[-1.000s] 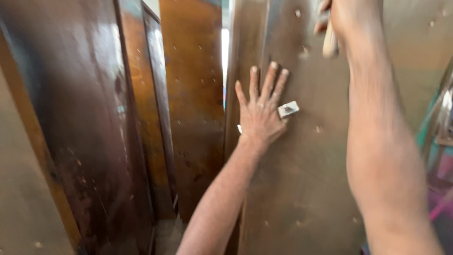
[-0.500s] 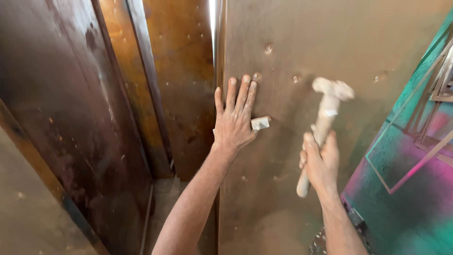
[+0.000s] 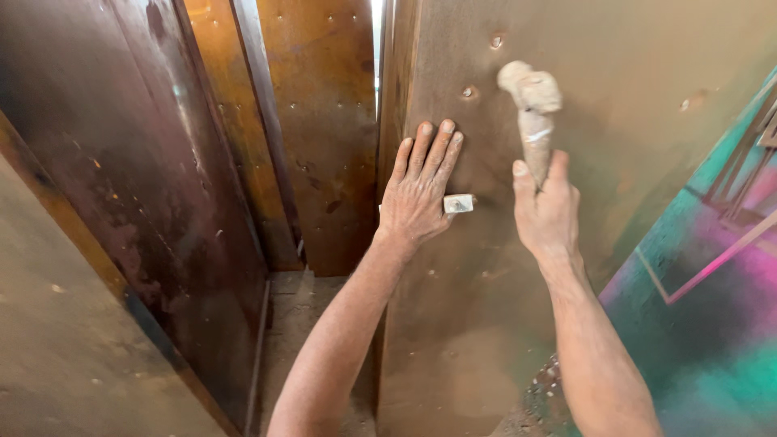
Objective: The person uses a hammer to repeatedly strike a large metal sheet, likely to flatten or shape it. The person holds the sheet with one hand while hammering with the other, moving across different areas of the sheet.
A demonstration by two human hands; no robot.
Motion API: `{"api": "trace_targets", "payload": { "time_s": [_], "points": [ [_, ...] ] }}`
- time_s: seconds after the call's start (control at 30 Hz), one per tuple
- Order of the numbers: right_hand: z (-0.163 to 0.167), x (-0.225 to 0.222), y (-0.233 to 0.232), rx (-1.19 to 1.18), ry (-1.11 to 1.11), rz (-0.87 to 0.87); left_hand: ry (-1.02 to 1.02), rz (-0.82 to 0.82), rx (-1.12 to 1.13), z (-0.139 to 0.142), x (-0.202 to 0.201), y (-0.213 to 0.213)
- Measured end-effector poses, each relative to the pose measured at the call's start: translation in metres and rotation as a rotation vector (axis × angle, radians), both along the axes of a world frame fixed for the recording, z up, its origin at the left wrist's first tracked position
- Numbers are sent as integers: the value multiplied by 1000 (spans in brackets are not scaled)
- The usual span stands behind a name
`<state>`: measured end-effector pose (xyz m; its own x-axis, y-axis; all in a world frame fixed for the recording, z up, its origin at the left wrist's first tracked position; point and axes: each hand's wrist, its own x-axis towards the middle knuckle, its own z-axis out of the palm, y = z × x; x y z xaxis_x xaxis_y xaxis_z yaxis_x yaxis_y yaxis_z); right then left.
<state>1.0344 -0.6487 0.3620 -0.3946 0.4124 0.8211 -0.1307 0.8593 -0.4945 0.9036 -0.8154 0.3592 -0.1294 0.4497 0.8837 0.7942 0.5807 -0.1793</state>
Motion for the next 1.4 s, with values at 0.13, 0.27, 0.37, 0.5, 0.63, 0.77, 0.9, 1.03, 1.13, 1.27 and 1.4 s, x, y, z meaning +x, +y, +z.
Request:
{"api": "trace_targets", "payload": {
  "time_s": [0.13,0.27,0.37,0.5,0.63,0.77,0.9,1.03,1.13,1.27,1.4],
  "points": [
    [-8,0,-4,262,391,110,12,-79,19,1,5,-4],
    [-7,-7,-4,82,137,-56,-24,-21,-20,3,10,-5],
    [-2,-9,-3,69,293,12,-31,-47,-28,3,9,-3],
    [2,-4,-4,53,55,-129,23,-13,4,2,7,0],
    [3,1,1,198,248,-51,4,-70,30,0,8,3],
    [1,8,5,50,24,-106,-48,-26,-41,-1,10,4],
    [-8,10,-3,331,423,123,-13,1,-20,2,11,6],
    [-13,10,-9,134,-64,-106,-28,76,-92,2,15,9],
    [-16,12,-2,114,86,-24,-29,35,-82,1,20,11],
    [-30,23,19,-56,85,4,-21,8,-78,-2,23,12],
    [-49,47,53,40,496,-110,14,30,-75,-8,21,16]
  ]
}}
